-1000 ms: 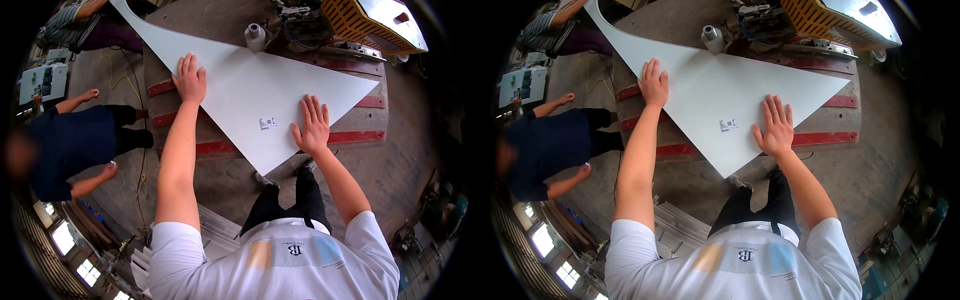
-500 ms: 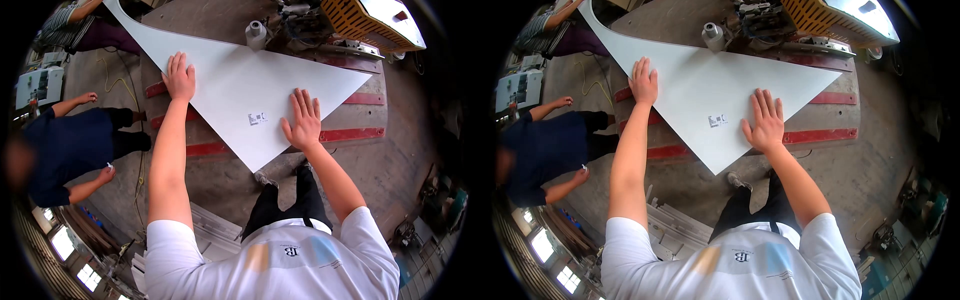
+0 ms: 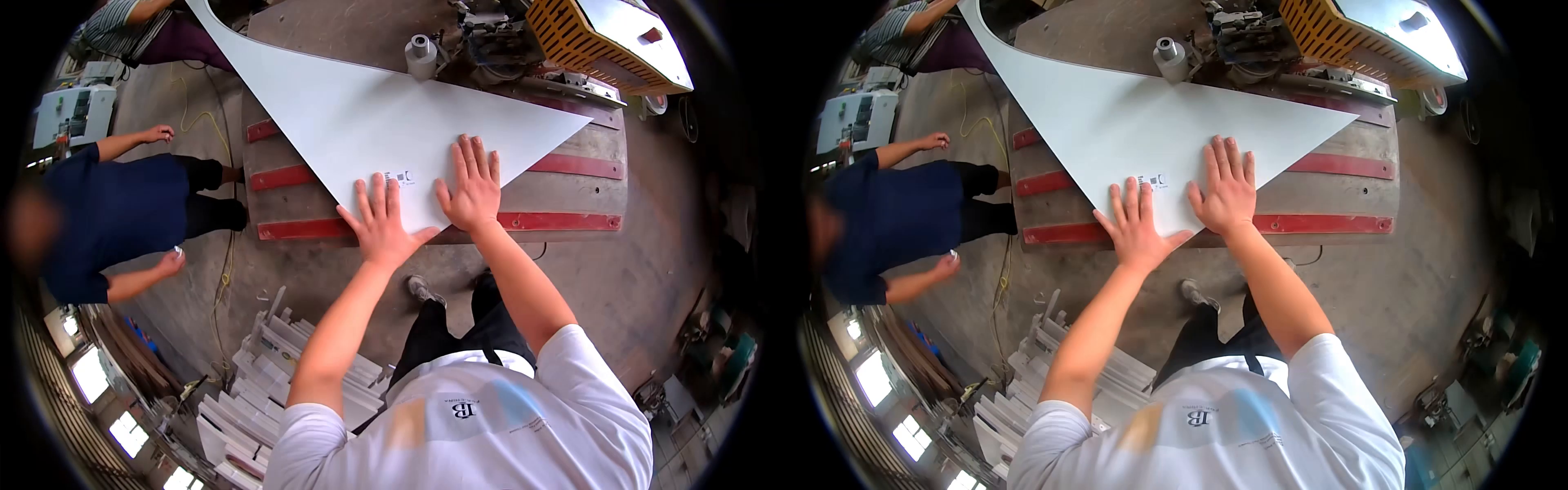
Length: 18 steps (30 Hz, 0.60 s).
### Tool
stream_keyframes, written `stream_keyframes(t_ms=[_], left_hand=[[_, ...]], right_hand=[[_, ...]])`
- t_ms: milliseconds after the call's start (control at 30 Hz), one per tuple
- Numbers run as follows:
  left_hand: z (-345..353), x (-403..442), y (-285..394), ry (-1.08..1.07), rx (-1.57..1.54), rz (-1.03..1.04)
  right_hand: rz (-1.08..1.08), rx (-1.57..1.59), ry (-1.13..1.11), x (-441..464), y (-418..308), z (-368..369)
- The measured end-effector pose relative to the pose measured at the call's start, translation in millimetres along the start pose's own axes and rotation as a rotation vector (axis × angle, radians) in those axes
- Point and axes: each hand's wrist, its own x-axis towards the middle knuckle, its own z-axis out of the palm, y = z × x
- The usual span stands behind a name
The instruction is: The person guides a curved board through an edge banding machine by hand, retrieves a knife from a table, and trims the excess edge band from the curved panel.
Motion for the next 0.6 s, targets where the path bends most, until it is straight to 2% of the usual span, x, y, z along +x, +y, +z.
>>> stream_keyframes(t_ms=[267,367,500,600], left_hand=[[-3.9,4.2,-8.2,0.041,0.028,0.020],[-1.7,9.6,-16.6,0.047,0.045,0.025],[2.3,15.1,-28.5,0.072,0.051,0.025],[0.6,14.8,-35.1,0.072,0.050,0.029]], right_hand=[[-0.021,0.019,-0.036,6.8,-0.1,5.6],[-0.176,0.087,-0.187,14.0,6.6,-12.3],[-0.551,0.081,-0.383,42.3,44.1,-30.6],[-0.597,0.029,-0.316,45.0,44.0,-17.9]])
